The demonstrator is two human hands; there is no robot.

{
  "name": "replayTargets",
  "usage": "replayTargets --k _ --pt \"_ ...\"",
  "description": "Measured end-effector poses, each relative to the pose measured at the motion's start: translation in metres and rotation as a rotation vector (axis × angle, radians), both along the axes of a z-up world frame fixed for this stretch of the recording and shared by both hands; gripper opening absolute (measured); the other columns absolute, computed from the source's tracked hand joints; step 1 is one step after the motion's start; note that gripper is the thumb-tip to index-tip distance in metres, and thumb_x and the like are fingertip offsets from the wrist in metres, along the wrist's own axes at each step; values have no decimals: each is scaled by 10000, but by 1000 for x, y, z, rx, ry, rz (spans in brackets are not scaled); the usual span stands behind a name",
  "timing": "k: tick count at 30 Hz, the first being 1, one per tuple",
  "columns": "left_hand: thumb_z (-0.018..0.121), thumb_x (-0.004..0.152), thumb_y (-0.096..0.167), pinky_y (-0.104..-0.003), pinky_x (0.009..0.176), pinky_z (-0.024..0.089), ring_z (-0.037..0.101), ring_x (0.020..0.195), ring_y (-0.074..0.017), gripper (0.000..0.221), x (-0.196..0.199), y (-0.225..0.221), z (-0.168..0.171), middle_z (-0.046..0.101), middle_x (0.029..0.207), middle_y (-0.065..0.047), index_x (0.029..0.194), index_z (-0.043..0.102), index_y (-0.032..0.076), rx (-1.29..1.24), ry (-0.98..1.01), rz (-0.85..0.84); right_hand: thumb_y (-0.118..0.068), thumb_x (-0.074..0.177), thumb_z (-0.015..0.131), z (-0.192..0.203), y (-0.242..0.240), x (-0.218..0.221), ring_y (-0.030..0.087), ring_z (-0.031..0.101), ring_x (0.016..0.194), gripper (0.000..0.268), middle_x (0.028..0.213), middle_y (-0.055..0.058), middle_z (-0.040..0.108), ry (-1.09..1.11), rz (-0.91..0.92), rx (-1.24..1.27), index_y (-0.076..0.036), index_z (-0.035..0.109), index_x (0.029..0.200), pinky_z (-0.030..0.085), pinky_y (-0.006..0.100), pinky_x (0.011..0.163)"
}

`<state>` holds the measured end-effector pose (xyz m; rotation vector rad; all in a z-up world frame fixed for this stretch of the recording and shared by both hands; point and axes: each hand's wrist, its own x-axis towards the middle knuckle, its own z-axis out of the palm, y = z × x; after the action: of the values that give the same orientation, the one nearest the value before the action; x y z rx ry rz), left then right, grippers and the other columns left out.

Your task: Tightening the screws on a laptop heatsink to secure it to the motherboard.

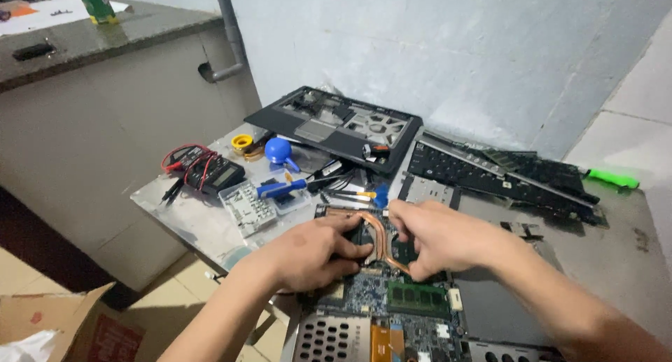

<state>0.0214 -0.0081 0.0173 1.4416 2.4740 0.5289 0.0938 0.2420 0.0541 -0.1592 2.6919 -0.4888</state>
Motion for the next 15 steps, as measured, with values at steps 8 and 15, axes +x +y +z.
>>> replayTargets --k 8,15 --pt "740 990 346 -534 1283 440 462 1575 -462 385 -2 -1 -1 528 1696 -229 1370 802 346 18 -44 18 -105 771 950 3 12 -2 291 823 980 573 1116 97 787 66 28 -56 -131 563 1194 687 414 848" --pt "754 981 350 -517 1265 460 503 1541 -463 392 -3 -3 -4 557 1666 -243 1370 802 344 40 -12 8 -58 808 949 9 26 7 257 775 976 591 1188 192 812 -11 -83 -362 -18 663 1324 720 402 914"
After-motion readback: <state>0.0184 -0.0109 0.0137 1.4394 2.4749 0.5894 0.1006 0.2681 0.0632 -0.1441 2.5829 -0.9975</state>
